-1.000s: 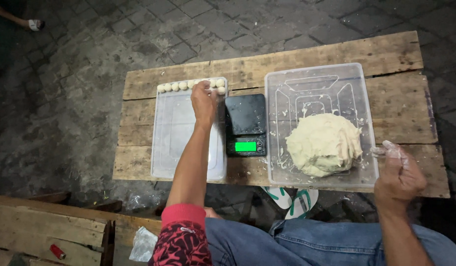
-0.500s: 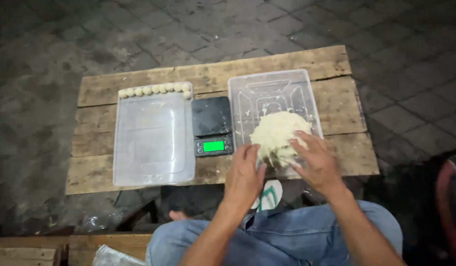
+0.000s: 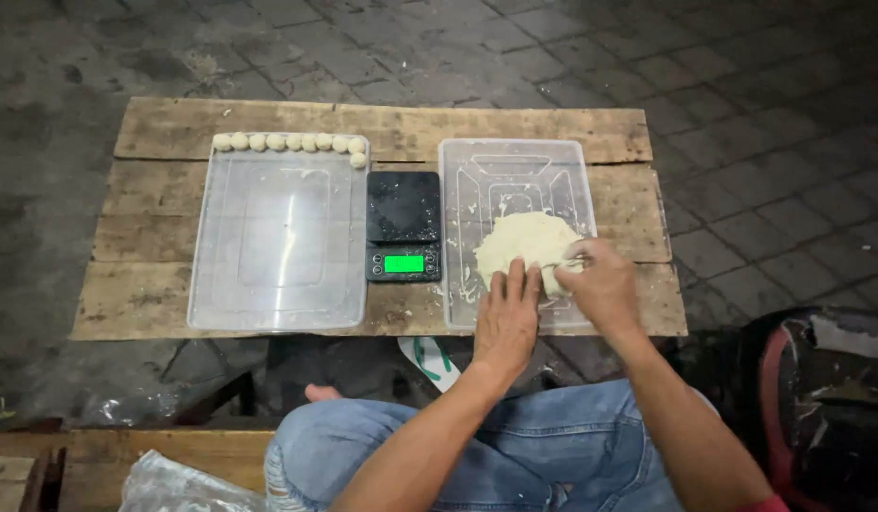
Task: The person portions dough into small balls, weighs each piece on a digital scale, and places the finished balls into a clear plastic tray. The process is repeated continuously throughout the clip.
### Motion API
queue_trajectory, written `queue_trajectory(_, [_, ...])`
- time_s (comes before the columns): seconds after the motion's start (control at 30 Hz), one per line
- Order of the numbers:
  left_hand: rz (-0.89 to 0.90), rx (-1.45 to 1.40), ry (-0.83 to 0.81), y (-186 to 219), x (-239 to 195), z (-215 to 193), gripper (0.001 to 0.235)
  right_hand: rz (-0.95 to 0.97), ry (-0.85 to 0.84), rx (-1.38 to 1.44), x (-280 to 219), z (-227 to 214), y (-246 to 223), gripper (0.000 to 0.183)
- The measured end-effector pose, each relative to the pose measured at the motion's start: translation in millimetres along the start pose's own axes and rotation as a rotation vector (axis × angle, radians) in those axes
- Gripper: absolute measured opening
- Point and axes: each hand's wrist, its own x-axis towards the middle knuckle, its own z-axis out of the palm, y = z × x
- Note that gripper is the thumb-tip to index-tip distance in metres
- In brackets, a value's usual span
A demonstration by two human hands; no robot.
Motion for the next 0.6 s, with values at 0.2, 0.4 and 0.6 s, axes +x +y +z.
queue_trajectory(0.2, [0.005,0.155,-0.145,3,-4,25,0.059,0.683,0.139,0.623,16,-18,-8,0.032])
queue_trajectory(0.4, [0.003,0.169,-0.201,2,-2,20,0.064,0.688,0.186,0.734,26,-49,-30,0.030])
queue_trajectory(0.6, [0.003,0.173,-0.223,3,-2,20,0.085,0.643,0.265,0.758,12,-54,-30,0.028])
